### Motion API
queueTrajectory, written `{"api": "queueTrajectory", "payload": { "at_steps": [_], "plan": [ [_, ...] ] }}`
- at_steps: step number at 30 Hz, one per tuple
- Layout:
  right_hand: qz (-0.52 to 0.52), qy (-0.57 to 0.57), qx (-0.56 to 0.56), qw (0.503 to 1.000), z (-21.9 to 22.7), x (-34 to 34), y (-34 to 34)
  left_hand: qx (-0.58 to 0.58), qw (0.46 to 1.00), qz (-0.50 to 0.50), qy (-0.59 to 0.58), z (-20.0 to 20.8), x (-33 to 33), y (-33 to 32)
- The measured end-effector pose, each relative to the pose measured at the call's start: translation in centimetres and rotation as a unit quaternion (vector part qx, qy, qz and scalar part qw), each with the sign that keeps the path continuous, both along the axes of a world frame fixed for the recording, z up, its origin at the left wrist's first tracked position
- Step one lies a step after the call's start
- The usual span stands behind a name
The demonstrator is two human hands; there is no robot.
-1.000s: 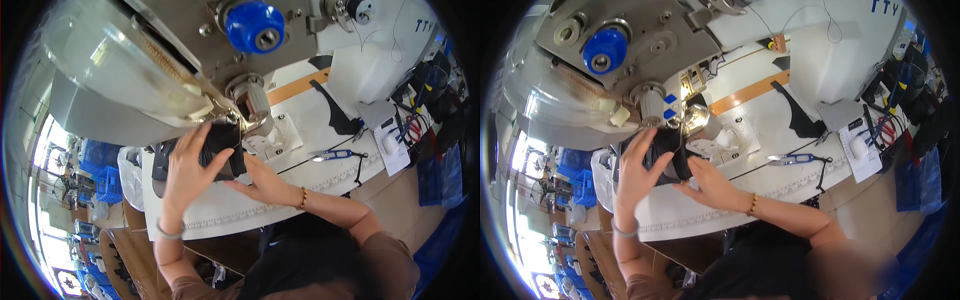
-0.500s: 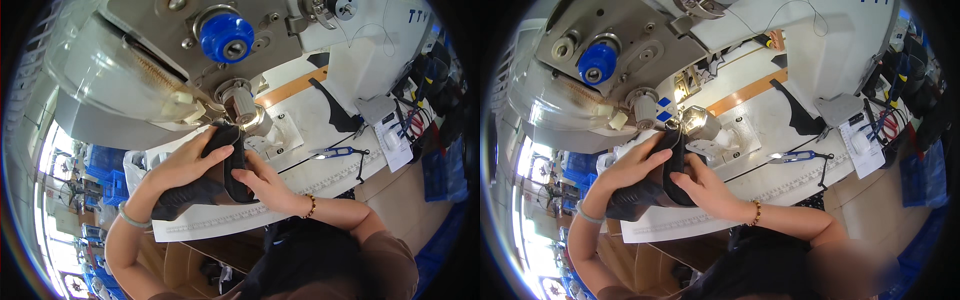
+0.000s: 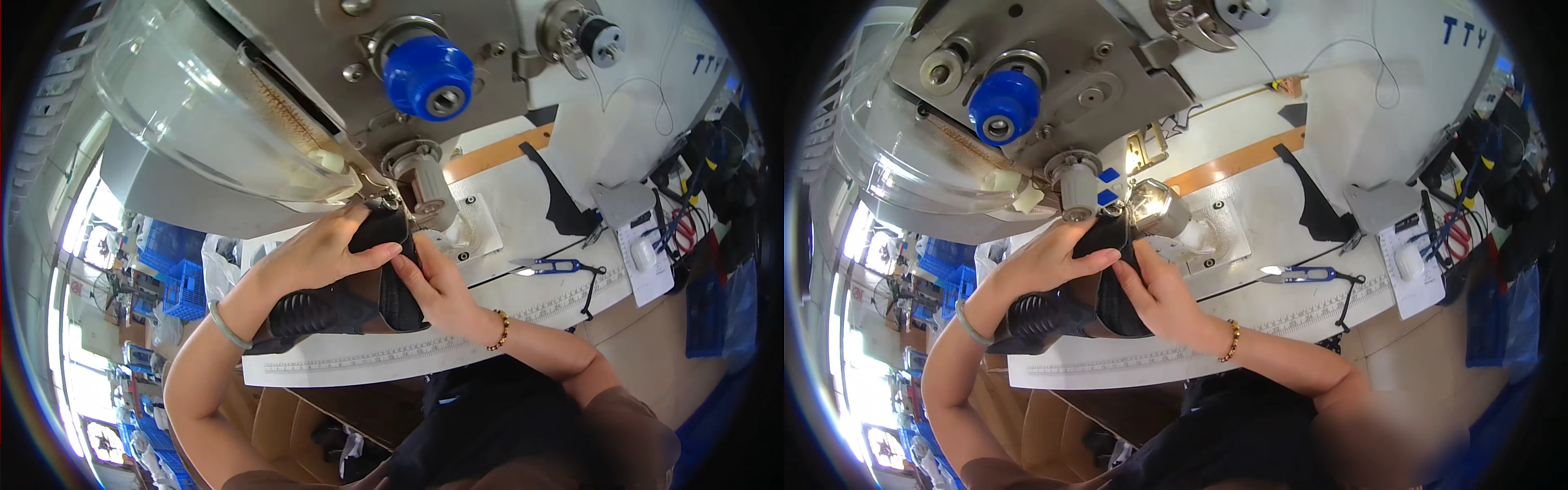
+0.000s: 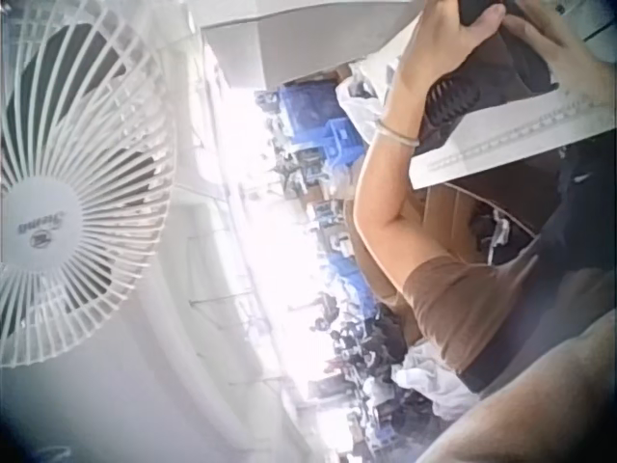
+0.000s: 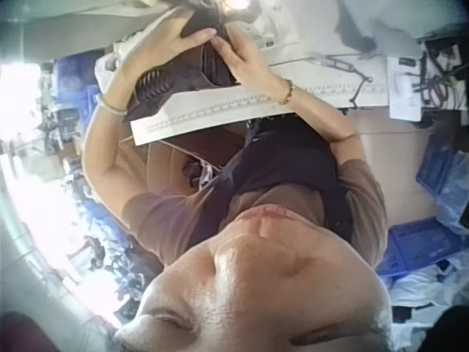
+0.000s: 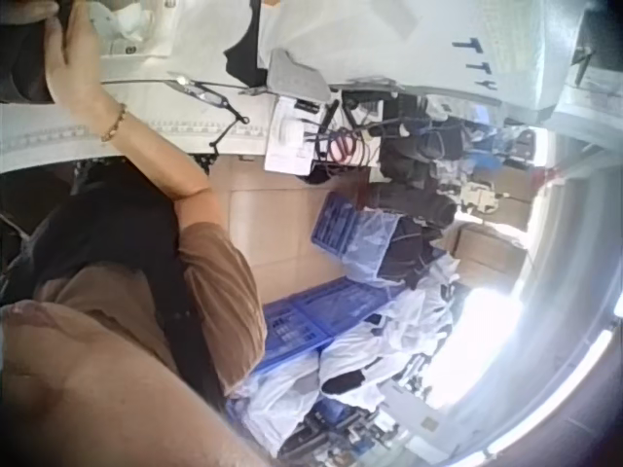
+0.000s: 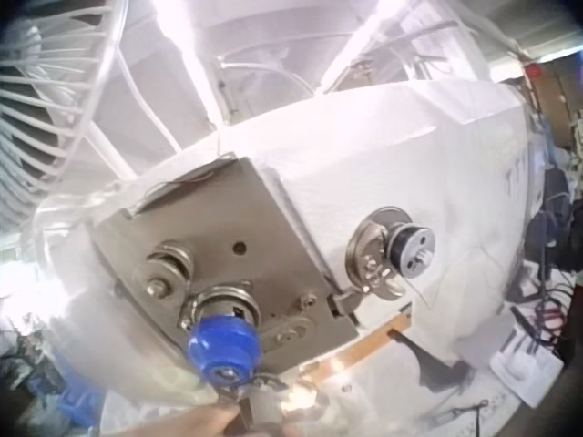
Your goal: The person stitches pieces of a shoe upper using a sewing machine, trims thread with snips, winds thread onto a bobbin, and inserts the bobbin into the machine.
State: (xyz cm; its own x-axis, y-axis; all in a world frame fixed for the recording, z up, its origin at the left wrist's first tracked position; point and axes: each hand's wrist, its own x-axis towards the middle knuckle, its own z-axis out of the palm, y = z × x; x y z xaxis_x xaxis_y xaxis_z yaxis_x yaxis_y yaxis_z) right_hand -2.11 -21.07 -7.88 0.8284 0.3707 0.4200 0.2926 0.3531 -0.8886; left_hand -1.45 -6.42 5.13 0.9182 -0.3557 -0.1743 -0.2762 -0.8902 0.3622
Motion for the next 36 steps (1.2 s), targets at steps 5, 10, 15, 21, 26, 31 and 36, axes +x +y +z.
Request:
{"api": "queueTrajectory", "payload": {
  "at_steps": [5, 10, 15, 21, 26, 31, 36],
  "plan": [
    [-0.002, -0.047, -0.018, 0.999, -0.2, -0.1, 0.6, 0.000, 1.000, -0.030, 0.002, -0.3, 0.7, 1.1],
    [0.017, -0.046, 0.024, 0.999, -0.2, -0.2, 0.8, 0.004, 0.999, -0.001, 0.050, -0.6, 0.6, 1.3],
    [0.037, -0.047, 0.033, 0.998, 0.6, -0.2, 0.7, -0.029, 0.999, -0.033, 0.017, -1.4, 1.1, 1.9],
    [0.058, 0.000, 0.032, 0.998, 0.3, 0.1, 0.8, 0.045, 0.997, 0.006, 0.060, 0.0, 0.9, 1.3],
    [0.092, 0.065, 0.054, 0.992, 0.6, -0.2, 0.6, 0.011, 0.998, 0.011, 0.061, 0.2, 0.4, 1.0],
    [0.127, 0.155, 0.119, 0.973, 1.0, -0.8, 0.0, 0.029, 0.999, 0.024, 0.033, 0.2, 0.1, 0.2],
    [0.163, 0.249, 0.089, 0.951, 3.8, -1.6, -2.1, -0.055, 0.996, 0.045, 0.052, -1.5, 0.7, 1.1]
  ]
}}
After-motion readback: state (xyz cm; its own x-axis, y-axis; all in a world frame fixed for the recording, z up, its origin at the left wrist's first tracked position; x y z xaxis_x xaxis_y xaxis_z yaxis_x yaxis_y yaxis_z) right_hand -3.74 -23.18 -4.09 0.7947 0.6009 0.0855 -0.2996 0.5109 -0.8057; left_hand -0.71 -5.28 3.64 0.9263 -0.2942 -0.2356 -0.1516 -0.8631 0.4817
